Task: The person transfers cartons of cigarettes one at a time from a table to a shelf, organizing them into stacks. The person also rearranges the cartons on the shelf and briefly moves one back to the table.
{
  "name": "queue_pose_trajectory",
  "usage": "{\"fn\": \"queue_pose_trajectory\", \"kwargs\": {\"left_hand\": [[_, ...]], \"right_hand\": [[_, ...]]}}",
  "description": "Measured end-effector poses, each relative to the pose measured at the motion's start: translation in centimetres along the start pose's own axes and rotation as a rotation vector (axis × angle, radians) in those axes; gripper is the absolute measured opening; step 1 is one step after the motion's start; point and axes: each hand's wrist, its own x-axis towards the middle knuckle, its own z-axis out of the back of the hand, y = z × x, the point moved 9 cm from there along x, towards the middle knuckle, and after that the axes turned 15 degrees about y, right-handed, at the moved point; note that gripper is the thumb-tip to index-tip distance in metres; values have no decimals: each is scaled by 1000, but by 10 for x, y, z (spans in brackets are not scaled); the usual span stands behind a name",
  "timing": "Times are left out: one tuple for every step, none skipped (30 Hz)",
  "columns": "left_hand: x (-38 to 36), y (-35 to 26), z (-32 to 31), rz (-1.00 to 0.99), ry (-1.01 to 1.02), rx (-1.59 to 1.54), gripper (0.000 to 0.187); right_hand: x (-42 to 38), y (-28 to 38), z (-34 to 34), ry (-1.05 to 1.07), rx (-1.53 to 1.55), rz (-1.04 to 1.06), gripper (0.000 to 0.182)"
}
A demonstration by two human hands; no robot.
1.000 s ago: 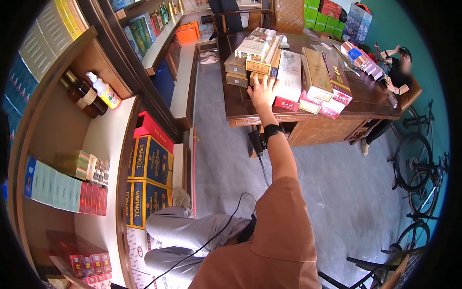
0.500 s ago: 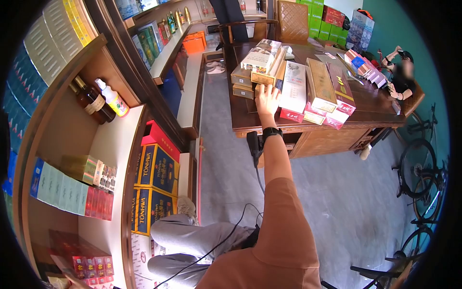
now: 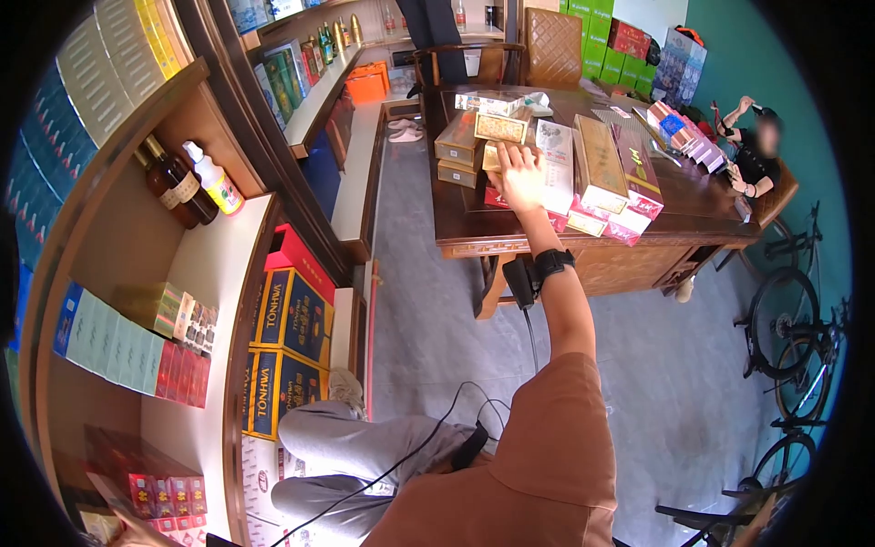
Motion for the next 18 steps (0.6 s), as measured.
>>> {"fn": "queue_pose_trajectory", "kwargs": {"left_hand": [[0, 0, -1, 2, 1, 2, 102], [-1, 1, -1, 9, 1, 5, 102], [-1, 4, -1, 15, -2, 9, 102], [0, 4, -1, 14, -2, 12, 102], [1, 4, -1, 9, -2, 10, 101], [1, 3, -2, 6, 0, 11, 101], [0, 2, -2, 5, -1, 8, 101], [0, 2, -3, 4, 4, 7, 101], [0, 2, -4, 8, 4, 8, 101], [0, 1, -3, 9, 3, 8, 101], [1, 1, -5, 6, 5, 11, 101], [2, 1, -4, 5, 1, 13, 101], [3, 1, -4, 2, 0, 14, 101], [3, -1, -5, 0, 3, 19, 101], [5, -3, -6, -4, 1, 21, 101], [7, -3, -7, -7, 2, 22, 101], [8, -5, -8, -10, 2, 22, 100], [10, -7, -10, -13, 6, 25, 100]], "right_hand": [[1, 1, 1, 32, 7, -3, 55], [5, 5, 9, 61, 16, -6, 55], [4, 14, 24, 36, 1, 55, 55], [3, 19, 26, 36, 5, 57, 55], [-1, 25, 28, 24, 23, 89, 55], [-7, 29, 31, 14, 40, 120, 55], [-13, 33, 26, 49, 57, 133, 56], [-20, 40, 30, 62, 44, 162, 56], [-27, 45, 39, 43, 66, 184, 56], [-33, 50, 51, 24, 90, 208, 56], [-37, 54, 65, -2, 124, 222, 55], [-42, 57, 75, -3, 128, 224, 55], [-46, 58, 88, -24, 174, 232, 54], [-49, 58, 104, -45, 220, 241, 54], [-49, 59, 125, -60, 240, 225, 53], [-52, 57, 139, -69, 275, 193, 54], [-54, 49, 151, -101, 345, 129, 55], [-57, 42, 161, -133, 416, 66, 56]]}}
